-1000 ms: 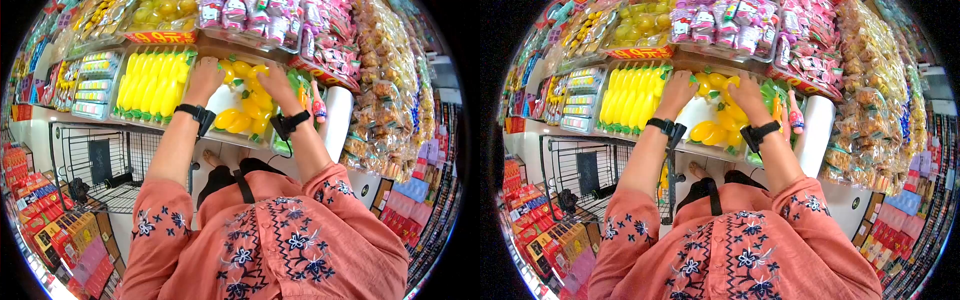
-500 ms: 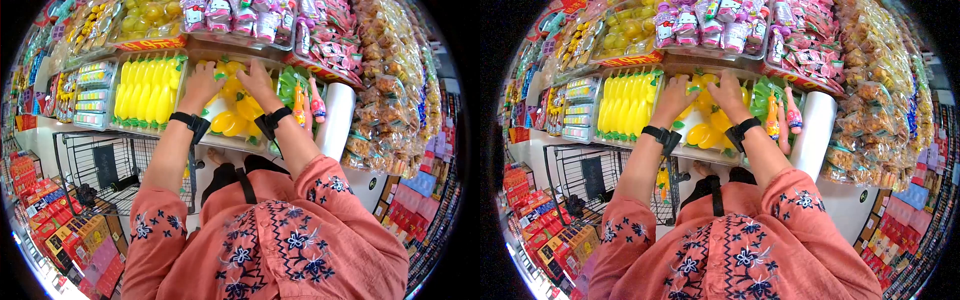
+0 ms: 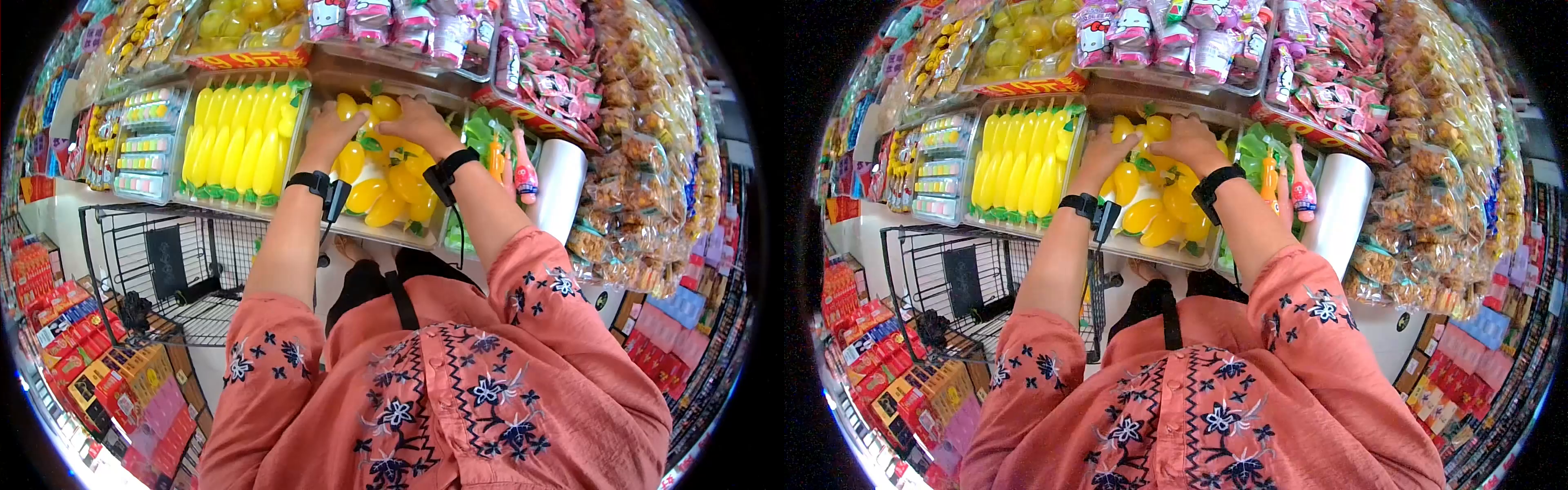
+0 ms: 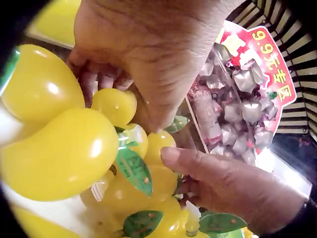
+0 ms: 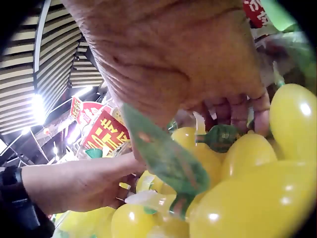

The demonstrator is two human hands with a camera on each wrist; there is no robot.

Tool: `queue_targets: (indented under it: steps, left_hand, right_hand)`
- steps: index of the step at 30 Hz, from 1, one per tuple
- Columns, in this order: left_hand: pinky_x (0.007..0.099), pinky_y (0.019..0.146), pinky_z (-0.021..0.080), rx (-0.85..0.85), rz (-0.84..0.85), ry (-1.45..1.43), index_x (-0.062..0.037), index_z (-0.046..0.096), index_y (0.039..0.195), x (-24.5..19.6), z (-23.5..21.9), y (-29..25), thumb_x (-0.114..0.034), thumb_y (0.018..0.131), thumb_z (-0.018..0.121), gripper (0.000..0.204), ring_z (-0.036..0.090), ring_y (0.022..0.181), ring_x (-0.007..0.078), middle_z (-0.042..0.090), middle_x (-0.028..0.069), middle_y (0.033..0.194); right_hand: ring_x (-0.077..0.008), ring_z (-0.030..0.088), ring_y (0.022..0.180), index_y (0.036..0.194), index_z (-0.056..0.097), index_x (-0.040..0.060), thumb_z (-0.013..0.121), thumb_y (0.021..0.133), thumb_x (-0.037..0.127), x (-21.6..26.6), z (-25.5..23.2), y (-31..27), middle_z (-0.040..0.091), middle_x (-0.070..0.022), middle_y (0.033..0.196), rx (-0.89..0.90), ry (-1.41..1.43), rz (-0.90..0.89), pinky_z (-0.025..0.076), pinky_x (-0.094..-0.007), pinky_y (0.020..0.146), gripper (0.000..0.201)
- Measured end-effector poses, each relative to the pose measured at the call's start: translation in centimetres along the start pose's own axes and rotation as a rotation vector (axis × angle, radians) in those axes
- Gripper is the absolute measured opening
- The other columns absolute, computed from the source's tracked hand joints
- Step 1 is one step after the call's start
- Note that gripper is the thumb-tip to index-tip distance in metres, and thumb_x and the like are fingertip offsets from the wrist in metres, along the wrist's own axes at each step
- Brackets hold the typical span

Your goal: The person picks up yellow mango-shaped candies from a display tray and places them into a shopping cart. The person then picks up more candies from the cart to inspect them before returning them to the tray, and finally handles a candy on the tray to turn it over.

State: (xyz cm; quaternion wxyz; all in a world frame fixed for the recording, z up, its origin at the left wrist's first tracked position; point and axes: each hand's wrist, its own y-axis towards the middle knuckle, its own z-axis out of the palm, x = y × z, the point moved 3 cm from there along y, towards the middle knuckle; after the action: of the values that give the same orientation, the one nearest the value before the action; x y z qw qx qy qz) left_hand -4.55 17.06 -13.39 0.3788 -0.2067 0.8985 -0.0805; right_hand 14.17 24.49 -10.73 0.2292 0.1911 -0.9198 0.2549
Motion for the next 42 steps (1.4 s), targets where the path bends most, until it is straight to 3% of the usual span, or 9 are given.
queue_targets:
  steps: [7, 10, 16, 19, 27, 30, 34, 39, 42]
  left_hand:
    - [0.0447, 0.111, 0.034, 0.034, 0.024, 0.005, 0.0024, 0.039, 0.144, 0.7, 0.8, -1.6, -0.058, 0.082, 0.066, 0.091, 0.044, 0.132, 0.0438, 0.049, 0.0288, 0.140]
    - [0.0437, 0.101, 0.045, -0.042, 0.034, -0.119, -0.0030, 0.038, 0.146, 1.6, 0.9, -2.3, -0.056, 0.080, 0.069, 0.089, 0.054, 0.121, 0.0441, 0.054, 0.0307, 0.132]
    - [0.0307, 0.079, 0.054, 0.231, -0.299, -0.748, -0.0078, 0.031, 0.147, 1.7, 0.1, -2.9, -0.053, 0.084, 0.070, 0.087, 0.067, 0.092, 0.0256, 0.055, 0.0166, 0.129]
    - [0.0340, 0.078, 0.056, 0.240, -0.267, -0.862, -0.0101, 0.030, 0.146, 1.1, 0.1, -3.5, -0.052, 0.085, 0.070, 0.084, 0.067, 0.089, 0.0276, 0.054, 0.0162, 0.130]
    - [0.0368, 0.078, 0.058, 0.286, -0.328, -0.954, -0.0118, 0.033, 0.144, 1.4, 0.3, -3.5, -0.051, 0.086, 0.070, 0.079, 0.066, 0.098, 0.0309, 0.052, 0.0140, 0.133]
    - [0.0369, 0.079, 0.057, 0.296, -0.315, -1.064, -0.0109, 0.033, 0.144, 0.1, -0.4, -4.1, -0.045, 0.088, 0.070, 0.075, 0.065, 0.102, 0.0296, 0.052, 0.0128, 0.132]
    - [0.0362, 0.081, 0.057, 0.295, -0.166, -1.325, -0.0074, 0.033, 0.144, -0.3, 1.3, -2.6, -0.036, 0.090, 0.072, 0.073, 0.064, 0.107, 0.0258, 0.053, 0.0140, 0.132]
    - [0.0318, 0.083, 0.055, 0.150, -0.193, -1.358, -0.0034, 0.029, 0.148, -2.3, 1.6, -3.8, -0.034, 0.091, 0.073, 0.078, 0.062, 0.108, 0.0222, 0.056, 0.0162, 0.125]
    - [0.0307, 0.083, 0.055, 0.057, -0.116, -1.338, -0.0019, 0.032, 0.146, -3.4, 1.1, -4.4, -0.035, 0.092, 0.071, 0.075, 0.062, 0.108, 0.0218, 0.057, 0.0160, 0.124]
  right_hand:
    - [-0.0420, 0.051, 0.127, 0.142, 0.045, 0.0010, 0.079, 0.065, 0.049, -0.4, 1.1, 0.4, 0.051, -0.0307, 0.137, 0.007, 0.094, -0.115, 0.042, -0.0427, 0.106, 0.097]
    - [-0.0415, 0.049, 0.129, 0.144, 0.043, 0.0005, 0.080, 0.064, 0.047, -0.4, 1.0, 0.4, 0.051, -0.0305, 0.137, 0.019, 0.071, -0.101, 0.041, -0.0416, 0.108, 0.100]
    - [-0.0388, 0.050, 0.129, 0.141, 0.046, -0.0014, 0.080, 0.066, 0.047, -0.7, 1.5, 1.5, 0.052, -0.0283, 0.138, 0.084, 0.162, -0.184, 0.041, -0.0387, 0.108, 0.096]
    - [-0.0368, 0.053, 0.127, 0.140, 0.047, -0.0017, 0.080, 0.067, 0.047, -0.5, 1.2, 1.3, 0.055, -0.0259, 0.136, 0.124, 0.246, -0.175, 0.041, -0.0373, 0.106, 0.093]
    - [-0.0312, 0.060, 0.116, 0.136, 0.050, -0.0020, 0.077, 0.073, 0.044, -0.8, 1.9, 1.6, 0.061, -0.0214, 0.128, 0.157, 0.479, -0.163, 0.044, -0.0341, 0.100, 0.083]
    - [-0.0188, 0.060, 0.106, 0.137, 0.049, -0.0011, 0.073, 0.083, 0.040, -0.8, 1.7, 1.6, 0.064, -0.0121, 0.119, 0.128, 0.511, -0.096, 0.046, -0.0275, 0.093, 0.072]
    - [-0.0200, 0.060, 0.106, 0.133, 0.052, -0.0013, 0.069, 0.085, 0.039, 0.3, 2.1, 1.3, 0.063, -0.0134, 0.119, 0.123, 0.738, -0.078, 0.046, -0.0287, 0.092, 0.064]
    - [-0.0221, 0.060, 0.107, 0.128, 0.056, -0.0032, 0.064, 0.085, 0.041, -1.6, 5.4, 3.9, 0.064, -0.0162, 0.117, -0.044, 0.792, -0.097, 0.046, -0.0308, 0.094, 0.063]
    - [-0.0216, 0.061, 0.104, 0.125, 0.057, -0.0026, 0.062, 0.086, 0.041, 1.7, 1.8, 1.0, 0.065, -0.0151, 0.114, -0.016, 0.930, -0.130, 0.047, -0.0310, 0.091, 0.058]
